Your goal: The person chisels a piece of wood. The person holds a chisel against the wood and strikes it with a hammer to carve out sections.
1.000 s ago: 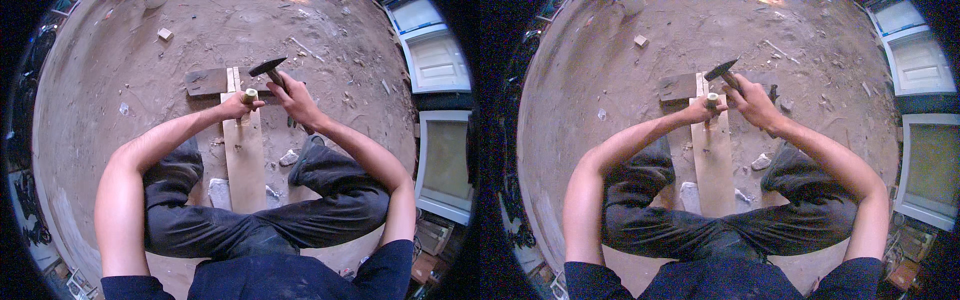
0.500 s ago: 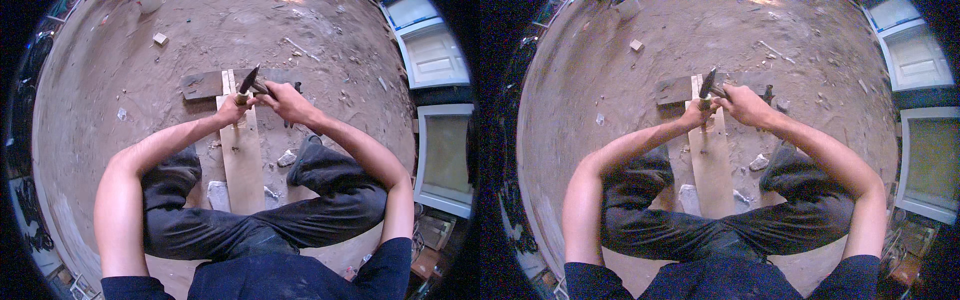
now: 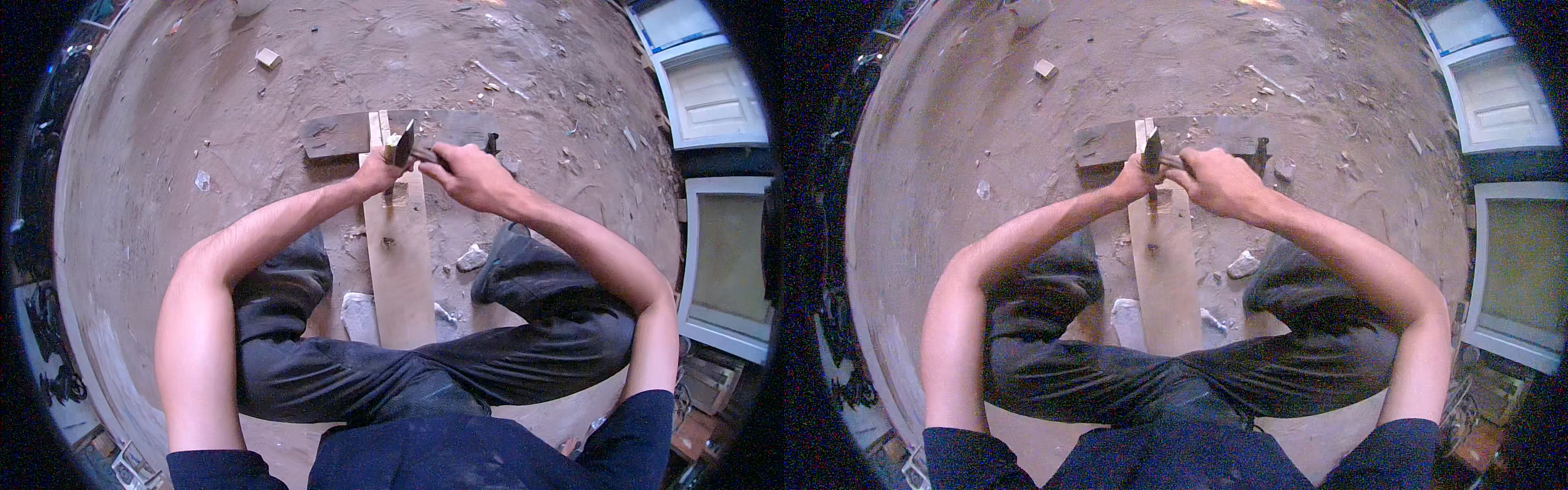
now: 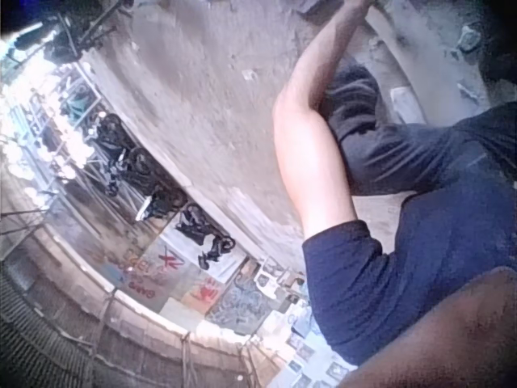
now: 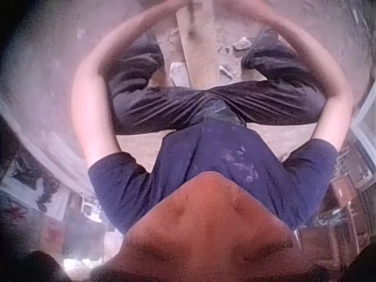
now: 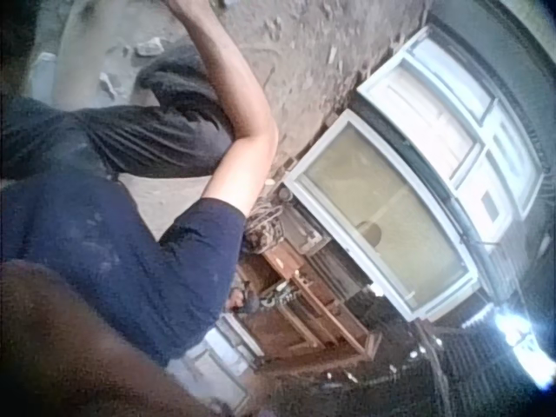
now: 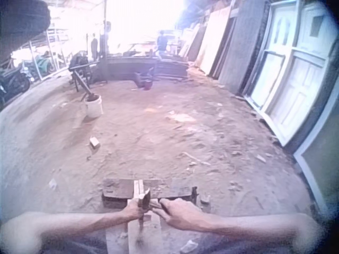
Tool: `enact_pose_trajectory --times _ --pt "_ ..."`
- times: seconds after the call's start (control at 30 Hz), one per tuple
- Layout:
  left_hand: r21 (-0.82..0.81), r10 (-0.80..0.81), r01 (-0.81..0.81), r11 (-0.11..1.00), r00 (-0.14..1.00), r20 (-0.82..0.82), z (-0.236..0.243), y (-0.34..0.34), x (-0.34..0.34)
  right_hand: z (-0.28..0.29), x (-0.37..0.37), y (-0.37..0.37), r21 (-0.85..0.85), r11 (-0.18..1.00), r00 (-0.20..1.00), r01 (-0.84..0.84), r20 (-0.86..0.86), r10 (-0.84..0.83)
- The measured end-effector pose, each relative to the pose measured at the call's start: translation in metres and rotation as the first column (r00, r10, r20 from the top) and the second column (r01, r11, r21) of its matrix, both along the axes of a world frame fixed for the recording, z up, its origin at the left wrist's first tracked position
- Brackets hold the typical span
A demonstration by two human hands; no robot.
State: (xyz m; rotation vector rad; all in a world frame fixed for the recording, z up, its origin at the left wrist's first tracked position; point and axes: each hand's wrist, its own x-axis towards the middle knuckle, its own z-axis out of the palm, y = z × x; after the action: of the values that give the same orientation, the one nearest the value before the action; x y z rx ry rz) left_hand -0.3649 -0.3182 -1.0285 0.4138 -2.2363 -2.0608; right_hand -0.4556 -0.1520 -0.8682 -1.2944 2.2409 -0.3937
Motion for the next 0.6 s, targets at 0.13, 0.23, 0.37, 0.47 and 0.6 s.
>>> enact_pose_trajectory --times 0.13,0.23,0.37,0.47,0.6 --pt "-0.045 -0.084 0.087 0.995 0.994 0.066 0.004 0.005 -0.003 0.017 -0.006 -0.008 -0.386 0.917 0.989 0.100 0.138 -0.050" --pt "-0.049 -0.078 0.084 0.995 0.991 0.108 0.000 0.010 -0.007 0.005 -0.012 -0.012 -0.529 0.843 0.995 0.092 0.085 -0.055" --pt "-0.032 -0.084 0.090 0.995 0.985 0.151 -0.005 0.009 -0.004 -0.031 -0.015 -0.007 -0.241 0.969 0.998 0.057 0.006 -0.058" --pt "-0.001 -0.078 0.078 0.997 0.995 0.056 0.001 0.011 -0.004 -0.024 -0.022 -0.008 -0.242 0.964 0.993 0.113 0.046 -0.104" --pt "-0.043 -0.069 0.076 0.996 0.986 0.152 -0.005 0.007 -0.007 -0.007 -0.016 -0.007 -0.544 0.816 0.977 0.196 0.180 -0.115"
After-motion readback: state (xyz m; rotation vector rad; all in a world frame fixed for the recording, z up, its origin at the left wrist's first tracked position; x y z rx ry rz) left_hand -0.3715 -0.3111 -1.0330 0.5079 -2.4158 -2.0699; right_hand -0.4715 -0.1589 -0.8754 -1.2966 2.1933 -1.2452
